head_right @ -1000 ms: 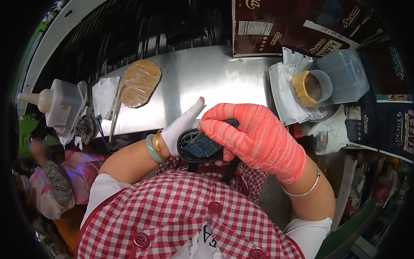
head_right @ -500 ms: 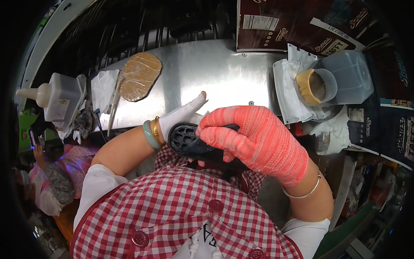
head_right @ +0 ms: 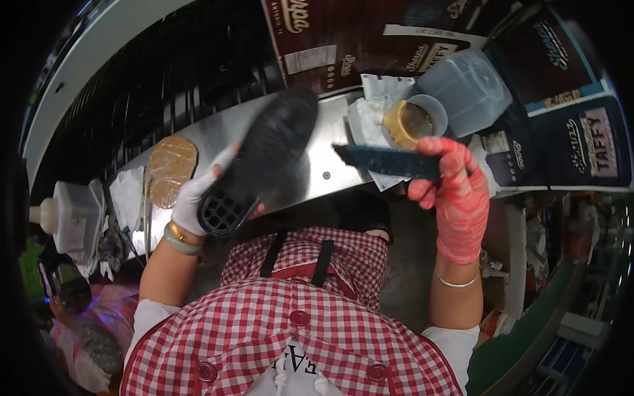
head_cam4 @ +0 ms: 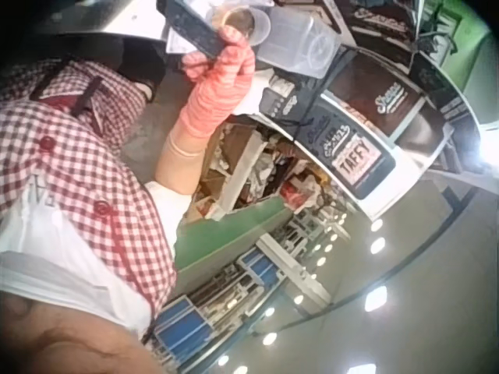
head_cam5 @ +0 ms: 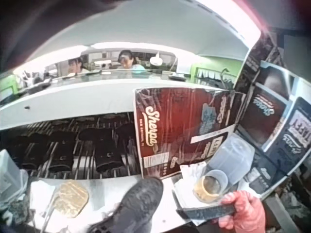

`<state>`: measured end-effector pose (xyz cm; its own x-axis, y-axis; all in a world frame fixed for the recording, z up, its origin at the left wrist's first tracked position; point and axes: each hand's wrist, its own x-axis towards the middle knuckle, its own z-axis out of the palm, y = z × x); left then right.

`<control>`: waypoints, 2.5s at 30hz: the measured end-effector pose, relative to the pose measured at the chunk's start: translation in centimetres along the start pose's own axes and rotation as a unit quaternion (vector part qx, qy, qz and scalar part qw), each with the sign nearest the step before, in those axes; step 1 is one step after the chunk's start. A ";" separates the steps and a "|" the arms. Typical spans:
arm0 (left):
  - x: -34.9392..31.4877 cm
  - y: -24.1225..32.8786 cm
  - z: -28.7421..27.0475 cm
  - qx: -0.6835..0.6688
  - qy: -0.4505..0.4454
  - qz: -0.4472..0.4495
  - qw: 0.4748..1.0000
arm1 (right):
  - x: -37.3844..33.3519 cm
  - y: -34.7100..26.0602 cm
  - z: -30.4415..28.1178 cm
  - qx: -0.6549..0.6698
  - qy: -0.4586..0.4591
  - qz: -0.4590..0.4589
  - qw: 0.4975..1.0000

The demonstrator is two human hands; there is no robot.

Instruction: The person applies a brown adhesive to the bottom of black shoe soles using a blue plastic scraper. They repeatedly dip the scraper into a container of glue and spread it across the textured surface of the soles, handling multiple soles one by one.

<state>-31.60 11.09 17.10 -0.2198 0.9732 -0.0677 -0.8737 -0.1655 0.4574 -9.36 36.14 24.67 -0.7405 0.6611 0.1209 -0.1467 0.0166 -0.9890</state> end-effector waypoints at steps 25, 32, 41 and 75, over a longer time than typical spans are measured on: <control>0.6 -6.5 -0.3 -0.171 0.062 0.042 0.982 | 0.4 2.7 0.9 0.103 0.097 0.094 0.985; 1.7 -6.6 2.4 -0.134 0.061 0.065 0.987 | -2.5 2.1 9.6 0.109 0.042 0.087 0.989; 1.2 -7.6 1.9 -0.130 0.023 0.042 0.990 | -2.7 2.4 10.0 0.073 0.035 0.078 0.994; 0.3 -7.5 0.5 -0.106 0.077 0.036 0.991 | -3.7 0.9 9.4 -0.013 -0.112 0.182 0.977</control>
<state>-24.95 12.69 14.10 -0.3338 0.9244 -0.1845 -0.9216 -0.2789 0.2700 -12.92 26.68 24.15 -0.8657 0.4464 -0.2266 0.1674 -0.1685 -0.9714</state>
